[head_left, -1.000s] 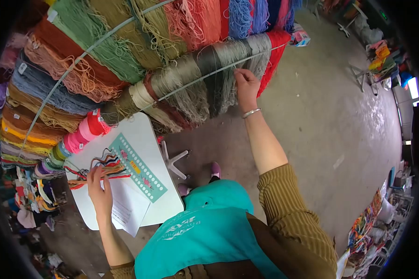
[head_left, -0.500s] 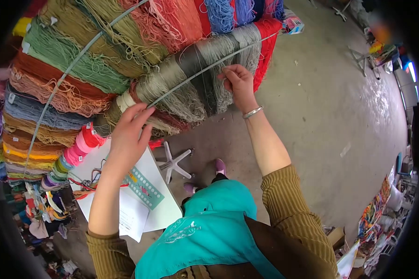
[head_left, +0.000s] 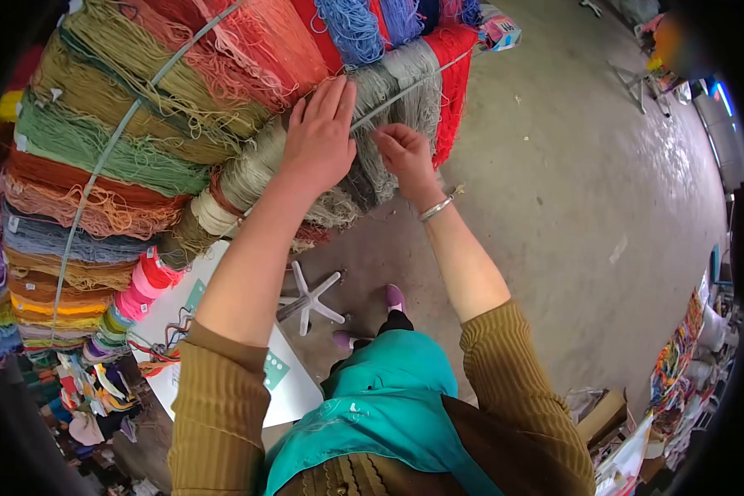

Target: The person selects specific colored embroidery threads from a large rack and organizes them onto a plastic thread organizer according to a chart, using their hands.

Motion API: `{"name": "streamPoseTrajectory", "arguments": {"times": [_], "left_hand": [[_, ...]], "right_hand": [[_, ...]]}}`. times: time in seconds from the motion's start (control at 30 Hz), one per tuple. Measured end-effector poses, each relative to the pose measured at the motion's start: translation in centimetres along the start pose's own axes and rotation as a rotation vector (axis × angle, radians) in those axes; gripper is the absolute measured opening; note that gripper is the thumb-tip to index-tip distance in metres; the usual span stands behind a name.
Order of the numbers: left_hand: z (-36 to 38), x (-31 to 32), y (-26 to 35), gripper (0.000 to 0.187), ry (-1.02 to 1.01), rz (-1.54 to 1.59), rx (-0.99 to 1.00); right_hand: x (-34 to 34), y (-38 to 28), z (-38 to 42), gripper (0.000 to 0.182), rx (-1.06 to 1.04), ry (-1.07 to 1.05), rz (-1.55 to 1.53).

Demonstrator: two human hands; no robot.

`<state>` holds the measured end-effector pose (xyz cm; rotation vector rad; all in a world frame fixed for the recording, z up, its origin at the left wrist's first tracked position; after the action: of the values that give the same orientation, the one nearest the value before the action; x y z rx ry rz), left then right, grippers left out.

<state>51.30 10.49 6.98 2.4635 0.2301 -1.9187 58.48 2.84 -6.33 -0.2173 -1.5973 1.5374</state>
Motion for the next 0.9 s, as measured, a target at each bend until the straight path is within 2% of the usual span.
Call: {"name": "streamPoseTrajectory", "arguments": {"times": [0.03, 0.1, 0.17, 0.27, 0.3, 0.33, 0.37, 0.43, 0.47, 0.5, 0.53, 0.57, 0.6, 0.63, 0.67, 0.7, 0.77, 0.83, 0.87, 0.9], "left_hand": [[0.0, 0.8, -0.1, 0.086, -0.041, -0.024, -0.031], [0.1, 1.3, -0.3, 0.085, -0.035, -0.024, -0.041], [0.1, 1.4, -0.4, 0.082, -0.028, -0.055, -0.046], [0.1, 1.4, -0.3, 0.081, -0.043, -0.067, -0.055], [0.1, 1.4, -0.3, 0.081, -0.042, -0.066, -0.052], [0.1, 1.4, -0.3, 0.081, -0.043, -0.063, -0.058], [0.1, 1.4, -0.4, 0.081, -0.044, -0.059, -0.063], [0.1, 1.4, -0.4, 0.082, -0.039, -0.057, -0.057], [0.2, 1.4, -0.4, 0.082, -0.034, -0.055, -0.053], [0.2, 1.3, -0.3, 0.082, -0.033, -0.053, -0.053], [0.2, 1.3, -0.3, 0.083, -0.032, -0.042, -0.054], [0.1, 1.2, -0.2, 0.084, -0.029, -0.032, -0.055], [0.1, 1.1, -0.2, 0.084, -0.03, -0.029, -0.055], [0.0, 1.0, -0.2, 0.085, -0.022, -0.016, -0.051], [0.1, 0.9, -0.1, 0.086, -0.014, -0.002, -0.046], [0.1, 0.8, -0.1, 0.086, -0.005, 0.003, -0.042], [0.1, 0.8, 0.0, 0.086, -0.007, 0.006, -0.042], [0.0, 0.7, 0.0, 0.086, -0.012, 0.004, -0.044], [0.0, 0.8, 0.0, 0.086, -0.02, 0.01, -0.038], [0.1, 0.8, 0.0, 0.086, -0.028, 0.013, -0.035]], "right_hand": [[0.1, 0.0, -0.1, 0.011, 0.0, 0.004, -0.002], [-0.6, -0.4, 0.1, 0.014, -0.077, 0.091, 0.218], [-2.0, 0.7, 0.7, 0.012, -0.114, 0.137, 0.304], [-7.8, 6.2, 2.8, 0.007, -0.187, 0.202, 0.627], [-10.6, 8.5, 5.3, 0.008, -0.04, 0.233, 0.541], [-14.1, 10.3, 8.1, 0.011, -0.02, 0.295, 0.752], [-18.8, 13.8, 11.7, 0.014, 0.135, 0.389, 0.8], [-28.7, 20.2, 22.2, 0.018, 0.512, 0.502, 1.047], [-33.6, 23.5, 29.3, 0.021, 0.573, 0.575, 1.068], [-36.7, 24.3, 37.4, 0.023, 0.802, 0.662, 1.089], [-38.1, 23.4, 45.5, 0.025, 0.919, 0.803, 1.094], [-40.1, 24.1, 53.0, 0.025, 1.063, 0.729, 1.351], [-48.6, 33.4, 65.0, 0.026, 1.308, 0.509, 1.396], [-46.7, 30.1, 71.8, 0.027, 1.479, 0.885, 1.166], [-50.9, 33.2, 79.0, 0.03, 1.222, 0.92, 1.155], [-51.6, 29.6, 82.7, 0.03, 1.225, 0.926, 1.154], [-44.7, 31.8, 75.6, 0.023, 1.644, -0.246, 1.68], [-46.0, 32.7, 67.9, 0.019, 1.578, 0.182, 1.477], [-40.8, 28.2, 58.1, 0.023, 1.053, 0.197, 1.679], [-38.8, 27.5, 50.6, 0.027, 0.807, 0.261, 1.607]]}}
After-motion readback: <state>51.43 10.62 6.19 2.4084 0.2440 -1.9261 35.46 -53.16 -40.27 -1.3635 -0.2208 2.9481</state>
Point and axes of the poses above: each hand's wrist, its own z-axis away from the middle knuckle, its own x-axis out of the palm, y = z × x, the point moved 10 cm from there along -z, towards the middle knuckle, and after that the axes turned 5 degrees about x, right-handed, at the moved point
